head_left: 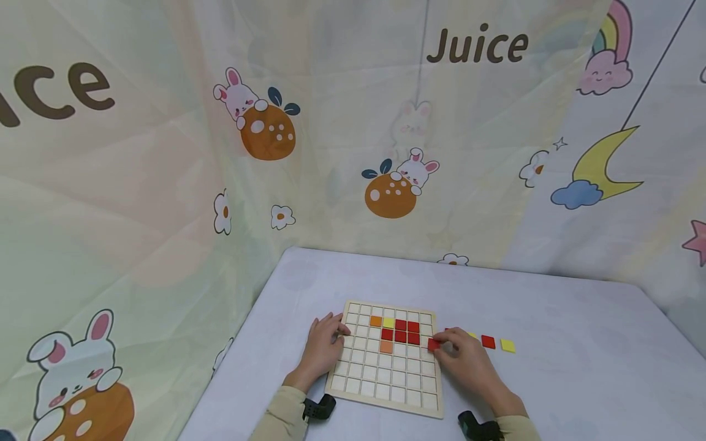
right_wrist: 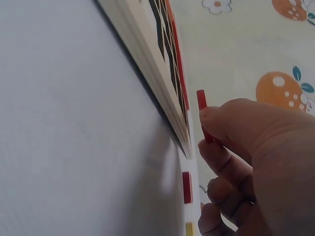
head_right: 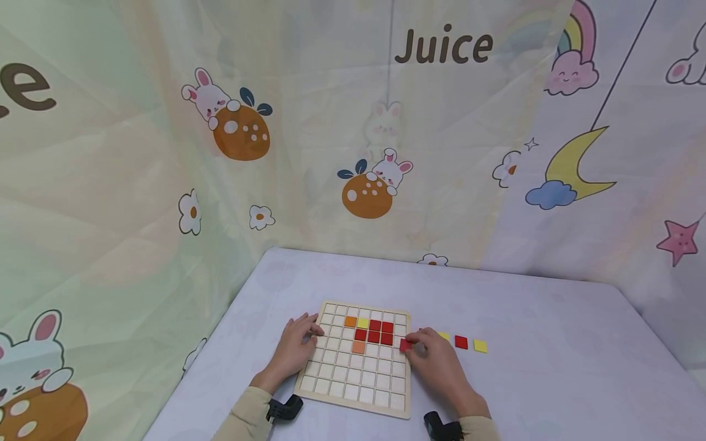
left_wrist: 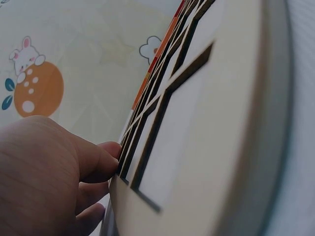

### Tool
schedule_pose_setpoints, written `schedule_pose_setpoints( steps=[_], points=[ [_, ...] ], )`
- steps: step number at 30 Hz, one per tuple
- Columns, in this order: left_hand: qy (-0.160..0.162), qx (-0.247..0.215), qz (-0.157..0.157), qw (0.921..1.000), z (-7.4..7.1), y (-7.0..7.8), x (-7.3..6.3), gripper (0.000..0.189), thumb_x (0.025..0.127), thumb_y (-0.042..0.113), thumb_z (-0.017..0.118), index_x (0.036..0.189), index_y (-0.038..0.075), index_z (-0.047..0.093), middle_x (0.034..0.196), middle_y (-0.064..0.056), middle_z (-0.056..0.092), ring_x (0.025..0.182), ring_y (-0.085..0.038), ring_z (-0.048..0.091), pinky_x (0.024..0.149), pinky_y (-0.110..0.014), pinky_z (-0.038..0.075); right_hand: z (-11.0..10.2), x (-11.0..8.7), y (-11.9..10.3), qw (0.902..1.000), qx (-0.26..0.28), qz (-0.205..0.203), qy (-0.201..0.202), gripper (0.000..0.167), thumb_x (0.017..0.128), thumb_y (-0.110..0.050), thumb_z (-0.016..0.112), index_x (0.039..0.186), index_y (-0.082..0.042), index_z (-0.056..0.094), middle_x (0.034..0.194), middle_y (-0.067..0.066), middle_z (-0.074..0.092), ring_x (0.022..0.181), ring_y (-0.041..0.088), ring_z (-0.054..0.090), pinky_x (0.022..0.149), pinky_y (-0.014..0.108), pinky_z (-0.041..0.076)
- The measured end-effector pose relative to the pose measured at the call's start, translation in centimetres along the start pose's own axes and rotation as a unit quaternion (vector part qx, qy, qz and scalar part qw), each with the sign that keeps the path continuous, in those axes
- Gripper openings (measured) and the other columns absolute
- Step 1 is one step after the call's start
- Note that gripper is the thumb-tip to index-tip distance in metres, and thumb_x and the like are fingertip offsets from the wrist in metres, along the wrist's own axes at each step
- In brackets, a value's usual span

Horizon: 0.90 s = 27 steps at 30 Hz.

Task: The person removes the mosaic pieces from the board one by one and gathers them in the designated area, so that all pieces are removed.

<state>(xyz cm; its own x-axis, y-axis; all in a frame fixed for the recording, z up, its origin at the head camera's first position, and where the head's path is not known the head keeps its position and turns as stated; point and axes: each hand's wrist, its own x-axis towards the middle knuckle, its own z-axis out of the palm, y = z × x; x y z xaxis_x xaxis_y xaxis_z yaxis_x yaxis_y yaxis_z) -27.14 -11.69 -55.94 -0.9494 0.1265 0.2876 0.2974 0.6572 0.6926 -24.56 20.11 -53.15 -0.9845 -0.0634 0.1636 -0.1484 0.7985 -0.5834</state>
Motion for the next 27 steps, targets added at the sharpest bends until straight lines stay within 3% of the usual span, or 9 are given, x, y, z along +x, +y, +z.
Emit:
schedule_pose_setpoints(
  steps=[7,14,27],
  points=[
    [-0.003,-0.001,0.001,1.0,-0.1,0.0,-0.1,0.02,0.089,0.0,0.057,0.091,0.018,0.065,0.14,-0.016,0.054,0.138,-0.038,0.037,0.117,-0.059,0.012,-0.9,0.1,1.4,0.9999,-0.01,0.005,-0.003,0.026,0.082,-0.014,0.078,0.108,-0.015,0.074,0.107,0.0,0.066,0.098,0.02,0.06,0.086,0.044,0.056],
    [-0.008,-0.002,-0.008,0.9999,-0.1,0.0,0.0,0.02,0.09,0.002,0.056,0.092,0.02,0.065,0.141,-0.013,0.053,0.14,-0.036,0.036,0.118,-0.056,0.011,-1.5,0.2,2.7,0.9992,-0.037,0.011,-0.002,0.025,0.08,-0.011,0.079,0.104,-0.013,0.074,0.102,0.0,0.068,0.082,0.016,0.052,0.07,0.031,0.049],
    [-0.005,-0.002,-0.009,0.9999,0.0,-0.1,0.0,0.02,0.09,0.002,0.056,0.091,0.02,0.065,0.142,-0.014,0.052,0.14,-0.036,0.036,0.118,-0.056,0.011,-1.8,-0.1,3.0,0.9989,-0.039,0.021,-0.013,0.026,0.078,-0.008,0.08,0.104,-0.01,0.075,0.098,0.002,0.066,0.076,0.016,0.049,0.061,0.024,0.043]
  ],
)
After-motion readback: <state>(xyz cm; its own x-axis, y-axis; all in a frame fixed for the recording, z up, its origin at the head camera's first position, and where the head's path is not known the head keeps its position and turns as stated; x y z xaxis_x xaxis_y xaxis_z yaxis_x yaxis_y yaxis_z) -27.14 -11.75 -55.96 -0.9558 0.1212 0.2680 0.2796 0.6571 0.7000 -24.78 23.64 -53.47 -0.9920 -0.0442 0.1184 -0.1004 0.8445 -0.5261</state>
